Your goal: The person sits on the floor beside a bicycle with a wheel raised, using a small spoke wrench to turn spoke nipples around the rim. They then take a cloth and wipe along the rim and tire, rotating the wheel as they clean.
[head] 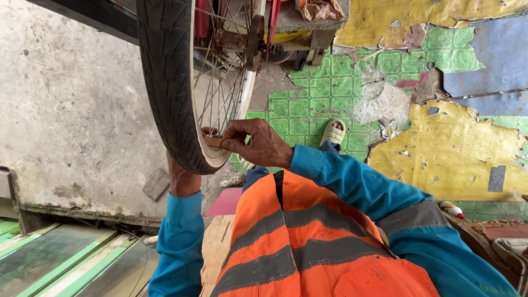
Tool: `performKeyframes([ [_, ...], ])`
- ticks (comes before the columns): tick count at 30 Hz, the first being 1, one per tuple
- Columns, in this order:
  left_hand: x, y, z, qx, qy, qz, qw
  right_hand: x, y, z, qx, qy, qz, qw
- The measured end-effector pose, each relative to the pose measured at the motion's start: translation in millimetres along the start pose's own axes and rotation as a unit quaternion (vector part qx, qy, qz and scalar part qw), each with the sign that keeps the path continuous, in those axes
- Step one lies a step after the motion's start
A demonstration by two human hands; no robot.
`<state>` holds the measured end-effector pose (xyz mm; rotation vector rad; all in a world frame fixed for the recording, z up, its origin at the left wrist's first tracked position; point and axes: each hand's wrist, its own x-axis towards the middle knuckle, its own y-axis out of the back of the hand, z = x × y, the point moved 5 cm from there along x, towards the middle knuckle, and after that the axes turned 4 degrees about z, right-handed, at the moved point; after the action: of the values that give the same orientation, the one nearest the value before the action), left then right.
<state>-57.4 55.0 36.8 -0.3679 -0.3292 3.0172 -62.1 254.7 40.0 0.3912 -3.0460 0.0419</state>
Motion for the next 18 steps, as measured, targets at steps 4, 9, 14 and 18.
performKeyframes([
  [4, -1.5, 2.6, 7.3, 0.114, -0.042, -0.009, 0.992, 10.4, 1.2, -5.8, -0.087, 0.042, 0.026, 0.995],
  [9, -2.8, 8.3, -7.1, 0.038, 0.045, 0.034, 0.998, 19.1, 4.0, -13.7, -0.033, 0.034, 0.023, 0.999],
  [14, -3.0, -0.5, -1.5, -0.031, 0.024, 0.021, 0.999, 18.1, 3.9, -8.1, -0.018, -0.009, -0.008, 1.000],
  [18, -12.9, 3.8, 4.7, 0.081, 0.028, 0.061, 0.994, 21.5, -1.2, -2.6, -0.054, 0.021, 0.030, 0.998],
])
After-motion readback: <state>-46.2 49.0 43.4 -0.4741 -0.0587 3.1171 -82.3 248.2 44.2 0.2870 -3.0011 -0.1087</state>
